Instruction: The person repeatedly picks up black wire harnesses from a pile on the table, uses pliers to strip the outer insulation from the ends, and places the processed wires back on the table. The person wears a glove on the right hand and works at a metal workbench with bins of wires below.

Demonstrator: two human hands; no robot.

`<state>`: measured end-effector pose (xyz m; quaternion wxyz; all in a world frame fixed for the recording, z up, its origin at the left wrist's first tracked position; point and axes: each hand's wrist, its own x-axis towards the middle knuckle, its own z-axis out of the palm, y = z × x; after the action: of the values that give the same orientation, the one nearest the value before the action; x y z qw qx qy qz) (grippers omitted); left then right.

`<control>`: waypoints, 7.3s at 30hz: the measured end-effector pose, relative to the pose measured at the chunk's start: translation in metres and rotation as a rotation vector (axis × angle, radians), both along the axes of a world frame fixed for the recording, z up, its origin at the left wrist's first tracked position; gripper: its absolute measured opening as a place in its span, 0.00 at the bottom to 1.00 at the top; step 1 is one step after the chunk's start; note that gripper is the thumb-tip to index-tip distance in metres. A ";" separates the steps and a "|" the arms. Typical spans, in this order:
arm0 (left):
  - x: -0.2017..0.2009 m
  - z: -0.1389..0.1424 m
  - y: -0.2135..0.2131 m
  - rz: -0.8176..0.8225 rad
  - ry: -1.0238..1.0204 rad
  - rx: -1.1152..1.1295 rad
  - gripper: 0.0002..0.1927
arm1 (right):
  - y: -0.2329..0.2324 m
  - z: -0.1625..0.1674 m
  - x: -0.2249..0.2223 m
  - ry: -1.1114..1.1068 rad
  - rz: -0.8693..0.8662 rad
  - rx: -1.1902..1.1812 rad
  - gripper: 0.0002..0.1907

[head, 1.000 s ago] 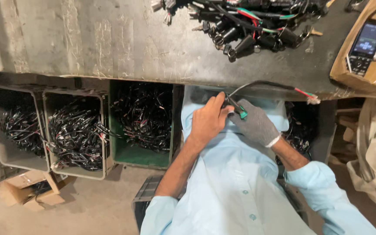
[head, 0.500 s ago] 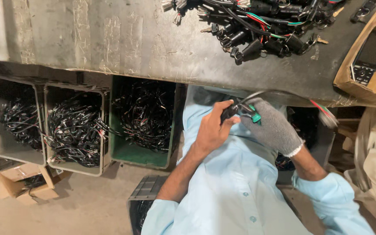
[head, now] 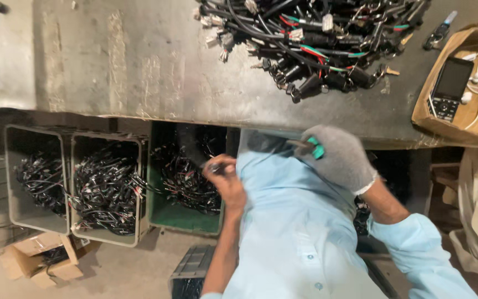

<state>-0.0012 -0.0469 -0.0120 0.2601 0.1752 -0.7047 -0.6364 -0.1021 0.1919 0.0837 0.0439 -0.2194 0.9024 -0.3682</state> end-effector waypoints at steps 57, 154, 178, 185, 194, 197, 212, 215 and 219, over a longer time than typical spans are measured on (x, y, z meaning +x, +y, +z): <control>-0.079 0.110 0.013 -0.746 0.204 0.046 0.08 | 0.012 0.042 0.026 0.064 0.121 -0.166 0.12; -0.013 0.013 0.037 -0.730 -0.210 -0.190 0.21 | -0.001 -0.036 0.040 -0.498 -0.032 0.074 0.20; -0.033 -0.010 0.036 -0.487 0.036 -0.929 0.23 | -0.020 -0.044 0.049 -0.371 -0.116 0.037 0.21; -0.041 -0.006 0.027 -0.626 -0.238 -0.825 0.26 | -0.030 -0.072 0.037 -0.666 -0.156 0.113 0.20; -0.024 0.002 0.022 -0.915 -0.245 0.408 0.18 | -0.005 -0.077 0.032 -0.299 0.067 0.052 0.16; -0.023 0.008 0.028 -0.834 -0.230 0.240 0.19 | -0.006 -0.064 0.033 -0.325 0.026 -0.026 0.15; 0.003 -0.007 -0.006 -0.104 -0.223 -0.061 0.19 | -0.015 -0.024 0.019 -0.165 0.054 0.016 0.17; 0.022 -0.026 -0.040 0.078 -0.201 -0.048 0.24 | 0.001 -0.009 -0.006 0.136 -0.013 0.100 0.16; 0.030 -0.020 -0.062 0.064 -0.701 -0.354 0.21 | 0.016 -0.003 -0.042 0.379 -0.129 0.319 0.23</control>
<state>0.0292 -0.1085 -0.0322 0.0497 0.3562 -0.8439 -0.3982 -0.1437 0.2078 0.0804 -0.1157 -0.2168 0.9533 -0.1755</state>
